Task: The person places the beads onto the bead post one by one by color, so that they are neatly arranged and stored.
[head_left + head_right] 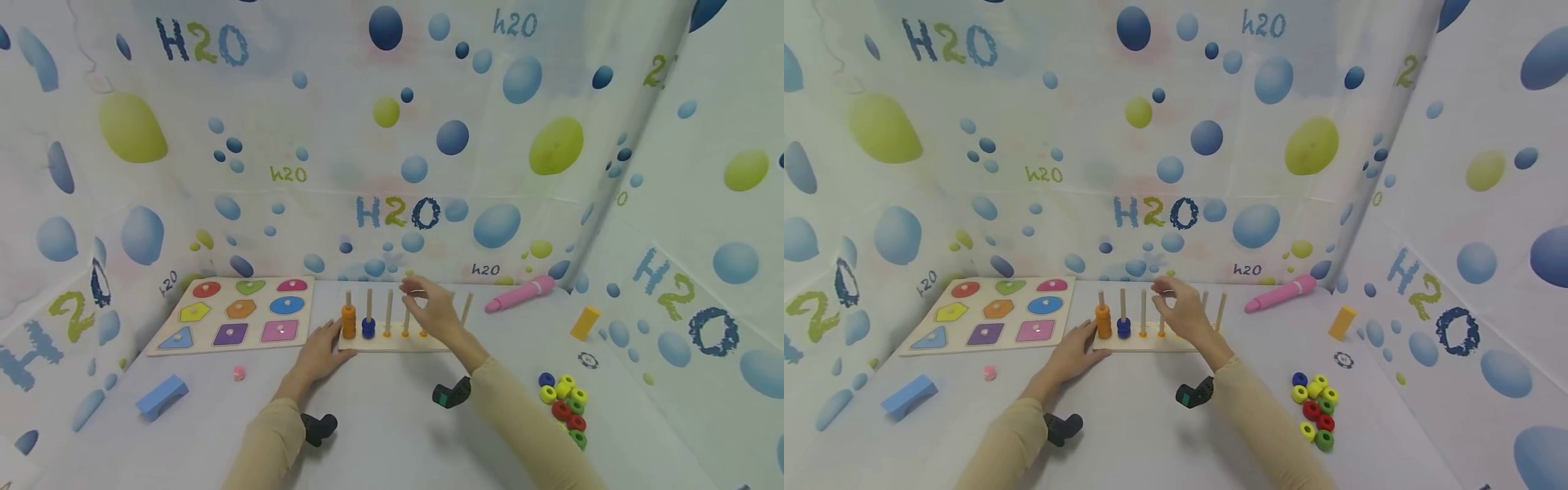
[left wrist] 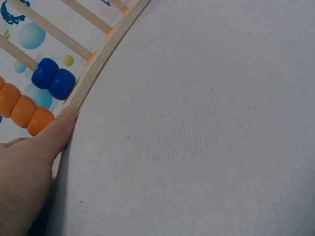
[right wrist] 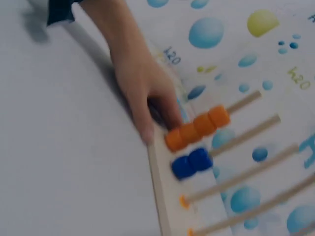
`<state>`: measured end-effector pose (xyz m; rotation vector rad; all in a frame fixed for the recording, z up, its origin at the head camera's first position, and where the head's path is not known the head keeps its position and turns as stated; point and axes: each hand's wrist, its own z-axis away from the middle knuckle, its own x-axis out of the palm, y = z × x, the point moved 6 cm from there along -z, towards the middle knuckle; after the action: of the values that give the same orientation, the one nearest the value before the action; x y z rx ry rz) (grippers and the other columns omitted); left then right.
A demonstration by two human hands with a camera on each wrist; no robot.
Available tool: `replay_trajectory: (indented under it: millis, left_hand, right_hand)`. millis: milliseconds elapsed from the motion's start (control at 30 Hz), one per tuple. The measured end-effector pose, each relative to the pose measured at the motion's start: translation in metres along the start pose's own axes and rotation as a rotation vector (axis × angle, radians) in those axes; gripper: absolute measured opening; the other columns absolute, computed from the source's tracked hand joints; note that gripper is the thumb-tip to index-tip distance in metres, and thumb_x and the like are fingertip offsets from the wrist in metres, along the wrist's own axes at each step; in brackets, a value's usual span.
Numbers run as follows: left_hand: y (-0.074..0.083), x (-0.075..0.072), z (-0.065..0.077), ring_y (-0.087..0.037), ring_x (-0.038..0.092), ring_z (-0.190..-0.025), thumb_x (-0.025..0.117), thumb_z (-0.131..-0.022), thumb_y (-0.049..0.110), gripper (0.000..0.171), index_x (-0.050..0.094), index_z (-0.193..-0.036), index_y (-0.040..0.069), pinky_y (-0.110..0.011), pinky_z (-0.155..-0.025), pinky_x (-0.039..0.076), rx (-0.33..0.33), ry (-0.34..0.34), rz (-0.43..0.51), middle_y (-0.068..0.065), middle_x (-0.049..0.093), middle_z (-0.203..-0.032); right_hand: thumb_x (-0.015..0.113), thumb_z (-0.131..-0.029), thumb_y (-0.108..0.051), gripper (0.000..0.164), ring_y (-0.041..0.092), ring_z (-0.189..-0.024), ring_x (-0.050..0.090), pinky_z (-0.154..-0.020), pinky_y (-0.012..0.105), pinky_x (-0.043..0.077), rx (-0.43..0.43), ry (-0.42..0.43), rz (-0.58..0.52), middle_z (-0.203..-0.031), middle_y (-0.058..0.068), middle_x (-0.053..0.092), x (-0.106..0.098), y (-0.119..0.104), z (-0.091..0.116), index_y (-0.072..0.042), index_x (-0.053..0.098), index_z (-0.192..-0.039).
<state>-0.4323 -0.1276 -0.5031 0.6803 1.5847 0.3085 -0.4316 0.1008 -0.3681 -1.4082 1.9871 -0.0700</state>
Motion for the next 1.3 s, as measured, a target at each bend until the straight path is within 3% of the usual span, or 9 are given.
replay_trajectory:
  millis: [267,400,600,767,900,1033,1300]
  left_hand:
    - [0.001,-0.002,0.0,-0.048,0.027,-0.133,0.068,-0.084,0.045,0.082,0.032,-0.147,0.007,-0.06,-0.108,0.023,-0.004,-0.001,-0.008,-0.024,0.033,-0.147]
    - [-0.001,0.0,0.0,-0.048,0.026,-0.133,0.068,-0.084,0.044,0.082,0.031,-0.147,0.007,-0.06,-0.107,0.023,-0.01,-0.005,-0.011,-0.024,0.032,-0.147]
    - [-0.001,0.001,0.0,-0.048,0.025,-0.134,0.067,-0.085,0.044,0.082,0.031,-0.147,0.006,-0.06,-0.108,0.022,-0.01,-0.009,-0.015,-0.024,0.032,-0.147]
    - [0.001,-0.001,0.0,-0.048,0.025,-0.134,0.068,-0.085,0.042,0.081,0.031,-0.147,0.006,-0.06,-0.108,0.022,-0.004,-0.003,-0.003,-0.024,0.032,-0.147]
    - [0.003,-0.003,0.0,-0.048,0.025,-0.134,0.068,-0.085,0.041,0.08,0.031,-0.147,0.006,-0.06,-0.108,0.022,-0.005,-0.004,-0.003,-0.024,0.032,-0.147]
    - [0.002,-0.003,-0.001,-0.048,0.025,-0.133,0.067,-0.085,0.042,0.081,0.031,-0.147,0.006,-0.06,-0.107,0.022,-0.002,-0.01,-0.02,-0.024,0.032,-0.147]
    - [0.003,-0.002,-0.001,-0.048,0.026,-0.133,0.068,-0.085,0.042,0.081,0.031,-0.147,0.005,-0.06,-0.107,0.023,0.003,-0.01,-0.02,-0.024,0.033,-0.146]
  right_hand:
    - [0.067,-0.078,0.01,0.027,0.024,-0.086,0.067,-0.077,0.027,0.056,0.038,0.04,0.069,-0.093,0.012,0.069,-0.058,0.027,0.051,0.006,0.062,-0.104]
    - [0.069,-0.075,0.012,0.028,0.025,-0.084,0.067,-0.075,0.03,0.057,0.099,0.066,0.144,-0.093,0.013,0.069,-0.088,0.044,0.081,0.007,0.063,-0.102]
    - [0.07,-0.078,0.004,0.027,0.025,-0.084,0.066,-0.072,0.037,0.057,0.275,0.043,0.33,-0.094,0.012,0.068,-0.129,0.066,0.131,0.003,0.063,-0.104]
    - [0.069,-0.083,-0.01,0.032,0.03,-0.089,0.064,-0.077,0.047,0.055,0.461,-0.024,0.45,-0.099,0.015,0.068,-0.157,0.081,0.17,0.002,0.061,-0.111]
    - [0.069,-0.084,-0.018,0.039,0.033,-0.096,0.061,-0.081,0.051,0.052,0.581,-0.133,0.482,-0.105,0.017,0.066,-0.168,0.086,0.191,0.002,0.058,-0.116]
    - [0.073,-0.082,-0.018,0.042,0.033,-0.097,0.061,-0.083,0.05,0.052,0.603,-0.224,0.485,-0.106,0.016,0.066,-0.17,0.084,0.204,0.001,0.059,-0.116]
    - [0.069,-0.079,-0.006,0.038,0.032,-0.1,0.062,-0.087,0.05,0.05,0.595,-0.232,0.467,-0.105,0.013,0.067,-0.167,0.081,0.213,-0.001,0.06,-0.116]
